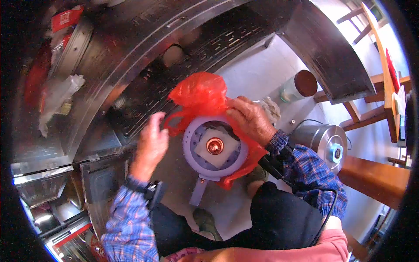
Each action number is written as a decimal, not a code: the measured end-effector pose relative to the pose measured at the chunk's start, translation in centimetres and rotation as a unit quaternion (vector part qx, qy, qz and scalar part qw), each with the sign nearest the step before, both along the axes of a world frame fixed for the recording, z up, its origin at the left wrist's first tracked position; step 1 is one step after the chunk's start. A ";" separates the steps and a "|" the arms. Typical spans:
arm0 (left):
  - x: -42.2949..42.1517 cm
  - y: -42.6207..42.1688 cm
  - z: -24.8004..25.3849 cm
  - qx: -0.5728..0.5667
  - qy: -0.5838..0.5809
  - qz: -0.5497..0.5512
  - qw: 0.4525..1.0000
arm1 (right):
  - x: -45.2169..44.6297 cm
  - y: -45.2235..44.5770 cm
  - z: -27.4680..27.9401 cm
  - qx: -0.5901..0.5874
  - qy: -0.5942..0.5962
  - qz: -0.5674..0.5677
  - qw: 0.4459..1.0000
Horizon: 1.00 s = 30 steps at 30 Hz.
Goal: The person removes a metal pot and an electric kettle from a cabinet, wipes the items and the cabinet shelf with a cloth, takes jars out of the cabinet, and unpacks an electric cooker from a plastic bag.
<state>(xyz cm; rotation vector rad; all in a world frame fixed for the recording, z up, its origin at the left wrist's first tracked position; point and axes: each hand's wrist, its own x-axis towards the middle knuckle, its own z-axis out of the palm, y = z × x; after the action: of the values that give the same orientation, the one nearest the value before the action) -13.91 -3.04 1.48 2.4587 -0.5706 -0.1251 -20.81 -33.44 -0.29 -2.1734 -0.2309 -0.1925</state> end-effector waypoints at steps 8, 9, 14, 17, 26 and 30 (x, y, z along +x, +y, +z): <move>3.8 -2.8 -7.5 0.227 0.055 -0.082 0.969 | -0.8 -2.2 1.2 0.075 0.040 -0.054 0.995; 3.5 -2.4 -6.2 0.078 -0.065 -0.066 0.993 | -1.4 -2.5 1.8 0.075 0.042 -0.056 0.995; 0.8 1.1 2.6 -0.436 0.129 0.100 0.885 | -4.1 -4.7 2.8 -0.071 0.182 -0.061 0.979; -1.0 4.7 4.9 -0.626 0.279 0.041 0.727 | -4.8 -5.6 0.9 -0.012 0.269 -0.113 0.956; -10.7 7.3 0.4 0.012 0.468 -0.033 0.883 | -7.4 -2.6 0.0 0.085 0.331 0.372 0.863; -12.0 5.0 0.0 0.426 0.382 -0.317 0.756 | -10.1 -1.0 -6.1 0.104 0.231 0.426 0.868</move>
<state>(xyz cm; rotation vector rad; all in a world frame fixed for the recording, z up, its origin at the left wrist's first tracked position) -25.86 1.98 1.50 2.4978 -1.0773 -1.9386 -30.88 -34.42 -6.39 -1.6520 -0.8145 0.7615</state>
